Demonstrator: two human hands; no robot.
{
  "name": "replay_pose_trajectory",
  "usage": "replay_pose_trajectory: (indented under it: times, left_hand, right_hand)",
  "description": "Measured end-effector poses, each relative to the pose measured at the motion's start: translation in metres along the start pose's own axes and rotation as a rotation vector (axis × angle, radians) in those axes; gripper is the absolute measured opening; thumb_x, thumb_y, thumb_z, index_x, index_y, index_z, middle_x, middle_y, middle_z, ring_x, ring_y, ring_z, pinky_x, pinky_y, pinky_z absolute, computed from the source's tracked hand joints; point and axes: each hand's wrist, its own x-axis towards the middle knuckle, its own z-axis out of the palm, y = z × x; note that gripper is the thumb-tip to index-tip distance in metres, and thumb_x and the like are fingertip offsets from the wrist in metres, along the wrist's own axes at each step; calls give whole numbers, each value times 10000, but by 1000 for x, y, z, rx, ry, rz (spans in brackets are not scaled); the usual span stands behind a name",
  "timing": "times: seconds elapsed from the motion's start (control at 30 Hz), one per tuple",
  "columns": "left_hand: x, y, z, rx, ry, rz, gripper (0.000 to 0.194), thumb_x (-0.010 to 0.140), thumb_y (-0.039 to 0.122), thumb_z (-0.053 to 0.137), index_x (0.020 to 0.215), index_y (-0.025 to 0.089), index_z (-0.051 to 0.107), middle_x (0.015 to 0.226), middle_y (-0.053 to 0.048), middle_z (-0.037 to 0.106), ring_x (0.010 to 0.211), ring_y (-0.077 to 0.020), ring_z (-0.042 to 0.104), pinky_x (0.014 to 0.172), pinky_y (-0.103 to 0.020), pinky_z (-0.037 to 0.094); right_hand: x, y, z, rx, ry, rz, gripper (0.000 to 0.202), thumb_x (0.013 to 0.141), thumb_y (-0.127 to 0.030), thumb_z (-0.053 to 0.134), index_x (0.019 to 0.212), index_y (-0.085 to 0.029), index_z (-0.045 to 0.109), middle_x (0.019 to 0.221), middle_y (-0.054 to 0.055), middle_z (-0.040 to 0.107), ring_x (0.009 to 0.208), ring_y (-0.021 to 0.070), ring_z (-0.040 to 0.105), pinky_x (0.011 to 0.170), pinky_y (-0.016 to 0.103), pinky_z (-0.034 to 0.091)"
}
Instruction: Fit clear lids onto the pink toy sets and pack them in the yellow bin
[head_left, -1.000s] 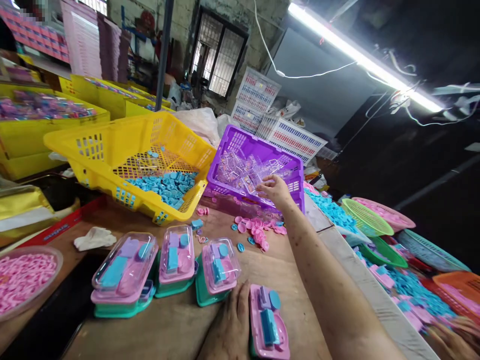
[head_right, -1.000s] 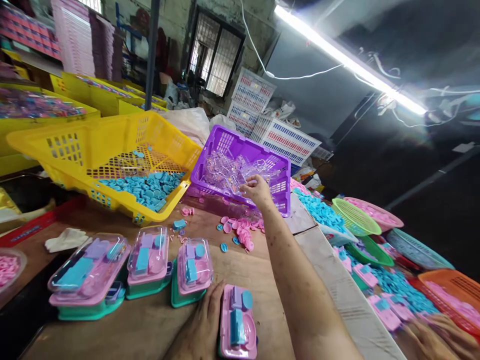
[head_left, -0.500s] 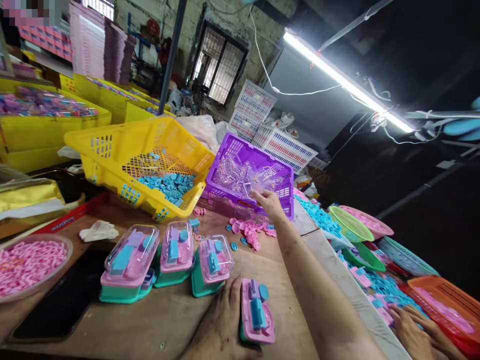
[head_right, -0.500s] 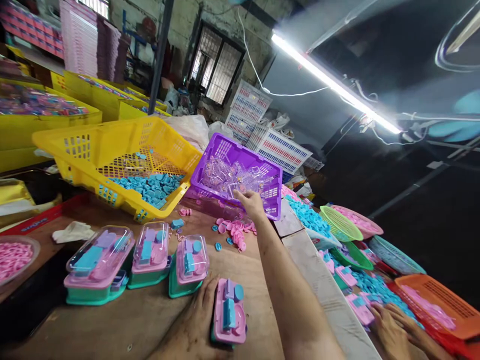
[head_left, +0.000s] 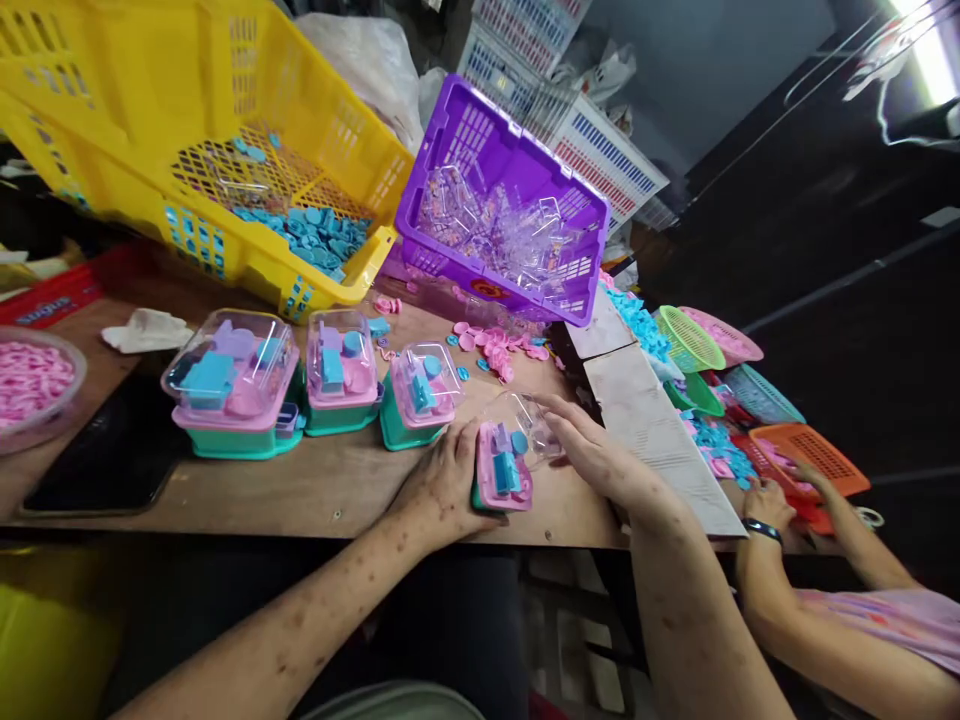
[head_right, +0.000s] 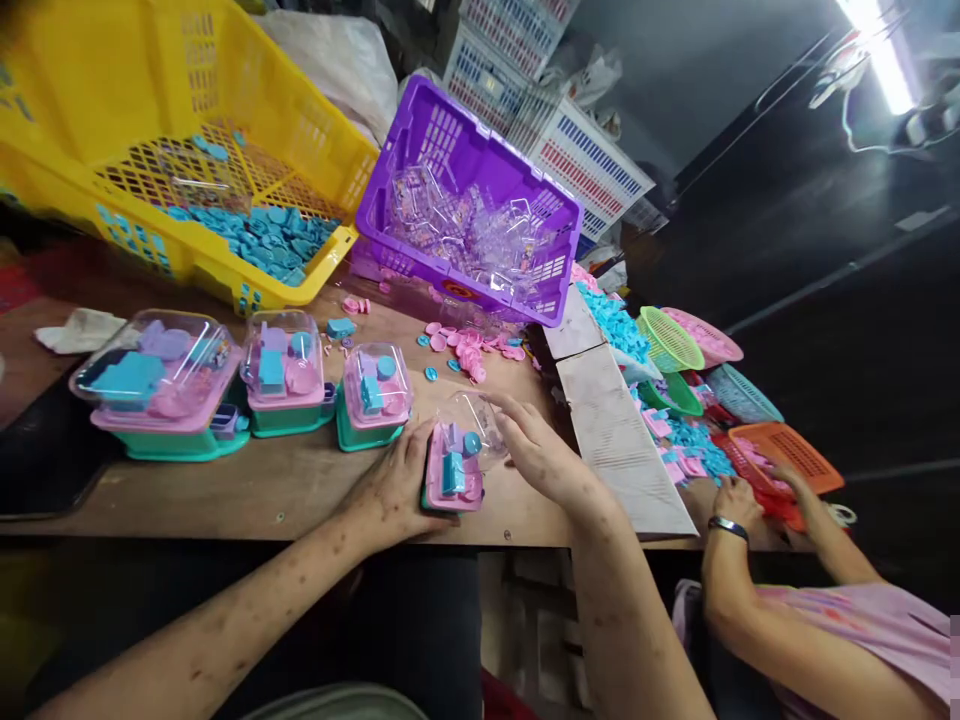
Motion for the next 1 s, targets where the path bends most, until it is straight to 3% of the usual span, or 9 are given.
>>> replay_pose_trajectory:
  times: [0.07, 0.17, 0.3, 0.43, 0.53, 0.63, 0.7, 0.87, 1.0]
  left_hand:
    - [0, 0, 1, 22, 8, 7, 1440, 623, 414, 1114, 1701, 213, 180, 1762, -275, 376, 1715, -471, 324, 1408, -661, 327]
    - [1, 0, 3, 40, 12, 13, 1450, 628, 439, 1107, 1708, 225, 163, 1780, -281, 356, 1724, -488, 301, 1402, -691, 314]
    - [0, 1, 3, 40, 9, 7, 1445, 637, 446, 1090, 1725, 224, 164, 1776, -274, 388, 1716, -490, 323, 1397, -708, 309]
    - [1, 3, 0, 72, -23, 15, 1447, 636, 511, 1078, 1725, 193, 179, 1756, -288, 414, 1690, -488, 376, 1399, -692, 316]
    - [2, 4, 2, 98, -19, 15, 1451, 619, 513, 1084, 1710, 157, 197, 1731, -294, 443, 1672, -496, 398, 1396, -672, 335]
    - [1, 3, 5, 114, 1, 39, 1479, 631, 503, 1080, 1716, 131, 146, 1737, -317, 419, 1660, -510, 407, 1380, -676, 352]
    - [1, 3, 6, 121, 6, 51, 1487, 673, 506, 1059, 1725, 111, 85, 1744, -337, 395, 1651, -511, 418, 1368, -672, 368]
    - [0, 3, 5, 101, 22, 56, 1460, 702, 461, 1042, 1725, 129, 55, 1739, -329, 395, 1648, -505, 420, 1356, -668, 371]
    - [0, 1, 5, 80, 33, 84, 1416, 709, 438, 1024, 1715, 178, 63, 1711, -294, 436, 1630, -493, 446, 1339, -670, 385]
  right_hand:
    - [7, 3, 3, 9, 7, -191, 543, 1050, -553, 613, 1556, -371, 682, 1610, 74, 673, 1498, 341, 647, 1123, 506, 647]
    - [14, 0, 17, 102, -83, -315, 581, 1070, -488, 609, 1643, -391, 593, 1730, 44, 581, 1611, 348, 536, 1311, 608, 472]
    - [17, -8, 25, 10, -111, -414, 638, 1055, -586, 701, 1638, -340, 618, 1714, 101, 573, 1586, 375, 558, 1299, 579, 497]
    - [18, -9, 10, -197, -170, -484, 682, 1034, -614, 734, 1634, -307, 630, 1672, 143, 596, 1549, 394, 584, 1259, 585, 538]
    - [9, -14, 5, -251, 10, -513, 720, 977, -704, 769, 1560, -291, 680, 1460, 155, 684, 1372, 390, 687, 1168, 573, 605]
    - [-10, -27, 17, -233, 172, -547, 750, 1051, -806, 557, 1609, -311, 639, 1432, 150, 638, 1315, 379, 702, 1137, 560, 622]
    - [-23, -35, 30, -317, 186, -572, 691, 1114, -739, 465, 1639, -318, 621, 1455, 154, 635, 1337, 383, 690, 1156, 572, 605]
    - [-30, -36, 51, -575, 214, -639, 540, 1139, -370, 532, 1673, -318, 596, 1454, 166, 652, 1375, 373, 661, 1195, 609, 559]
    - [-26, -32, 50, -632, 259, -673, 553, 1085, -290, 587, 1637, -293, 629, 1408, 160, 676, 1338, 363, 688, 1156, 602, 584]
